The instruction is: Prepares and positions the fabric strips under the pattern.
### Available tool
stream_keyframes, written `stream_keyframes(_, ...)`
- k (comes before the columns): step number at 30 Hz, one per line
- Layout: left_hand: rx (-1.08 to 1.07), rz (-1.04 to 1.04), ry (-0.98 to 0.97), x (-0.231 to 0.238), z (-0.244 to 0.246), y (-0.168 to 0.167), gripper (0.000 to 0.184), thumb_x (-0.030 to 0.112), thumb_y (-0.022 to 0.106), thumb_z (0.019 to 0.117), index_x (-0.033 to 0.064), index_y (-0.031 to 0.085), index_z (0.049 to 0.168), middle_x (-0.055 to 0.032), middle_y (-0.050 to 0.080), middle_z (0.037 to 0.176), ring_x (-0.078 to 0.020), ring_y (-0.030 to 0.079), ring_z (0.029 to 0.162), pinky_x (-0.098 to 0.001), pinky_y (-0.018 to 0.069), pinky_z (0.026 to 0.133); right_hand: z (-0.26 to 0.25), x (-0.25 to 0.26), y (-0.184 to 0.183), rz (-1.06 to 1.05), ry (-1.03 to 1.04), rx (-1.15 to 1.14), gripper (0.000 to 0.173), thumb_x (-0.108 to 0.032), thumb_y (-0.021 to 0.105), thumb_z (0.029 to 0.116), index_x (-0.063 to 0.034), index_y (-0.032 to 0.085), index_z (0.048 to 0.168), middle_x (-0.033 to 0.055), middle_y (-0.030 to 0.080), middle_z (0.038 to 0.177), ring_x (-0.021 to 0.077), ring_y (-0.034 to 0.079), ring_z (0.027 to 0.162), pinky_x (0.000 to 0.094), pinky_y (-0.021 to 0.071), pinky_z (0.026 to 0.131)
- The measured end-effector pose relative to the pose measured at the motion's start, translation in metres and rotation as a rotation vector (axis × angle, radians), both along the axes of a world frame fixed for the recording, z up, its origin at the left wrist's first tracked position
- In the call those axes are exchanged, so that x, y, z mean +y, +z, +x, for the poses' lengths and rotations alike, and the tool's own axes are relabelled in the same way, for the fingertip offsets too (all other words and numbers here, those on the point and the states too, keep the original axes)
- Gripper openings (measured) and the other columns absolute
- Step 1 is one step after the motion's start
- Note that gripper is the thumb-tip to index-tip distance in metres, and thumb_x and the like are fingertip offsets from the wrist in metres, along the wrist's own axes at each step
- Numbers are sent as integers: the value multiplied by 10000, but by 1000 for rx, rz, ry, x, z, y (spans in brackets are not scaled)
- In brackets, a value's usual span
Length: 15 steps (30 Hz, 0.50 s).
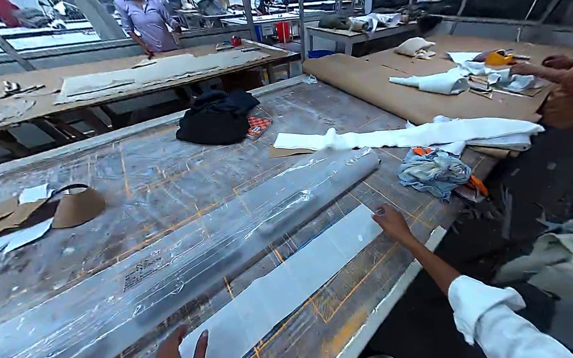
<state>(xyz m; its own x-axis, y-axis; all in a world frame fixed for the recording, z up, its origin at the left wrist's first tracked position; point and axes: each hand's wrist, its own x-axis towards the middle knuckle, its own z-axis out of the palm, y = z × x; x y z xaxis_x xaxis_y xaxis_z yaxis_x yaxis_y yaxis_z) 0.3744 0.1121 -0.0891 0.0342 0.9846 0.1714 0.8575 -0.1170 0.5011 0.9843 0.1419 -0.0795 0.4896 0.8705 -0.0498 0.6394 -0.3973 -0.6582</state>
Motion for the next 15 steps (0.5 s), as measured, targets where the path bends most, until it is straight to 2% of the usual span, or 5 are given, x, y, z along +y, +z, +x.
stream_keyframes(4,184,-96,38,40,-8,-15,745,563,606,949,-39,556,1385,-294,588,1351,-493,534,1289,-680,420,1019,10,22,-9,-203,-45,-112,682,-458,806,864,34,603,1290,281,591,1277,449,578,1210,620,491,971)
stream_keyframes(6,250,-176,41,50,-17,-26,729,560,612,939,-18,563,1379,-297,575,1352,-511,505,1305,-720,407,994,2,21,-13,-182,-3,-131,549,-403,787,899,37,643,1195,289,586,1260,476,574,1185,647,502,906)
stream_keyframes(9,257,-213,5,54,-20,-34,499,415,608,975,-1,644,1249,-264,645,1184,-495,578,1172,-732,423,935,-5,27,-14,-216,49,-121,279,-264,687,987,8,702,1045,252,627,1154,448,586,1146,621,498,890)
stream_keyframes(11,260,-247,-1,51,-17,-30,342,304,578,999,6,681,1131,-228,674,1080,-461,618,1088,-730,421,906,-2,32,-15,-296,88,-109,253,-246,648,1006,-4,701,1059,228,635,1138,414,597,1144,579,500,921)
stream_keyframes(15,291,-278,26,49,-3,-18,329,259,579,996,-26,680,1126,-278,642,1170,-494,595,1144,-752,416,926,7,27,-11,-124,95,-77,345,-224,724,957,23,637,1182,287,596,1206,473,611,1099,645,511,860)
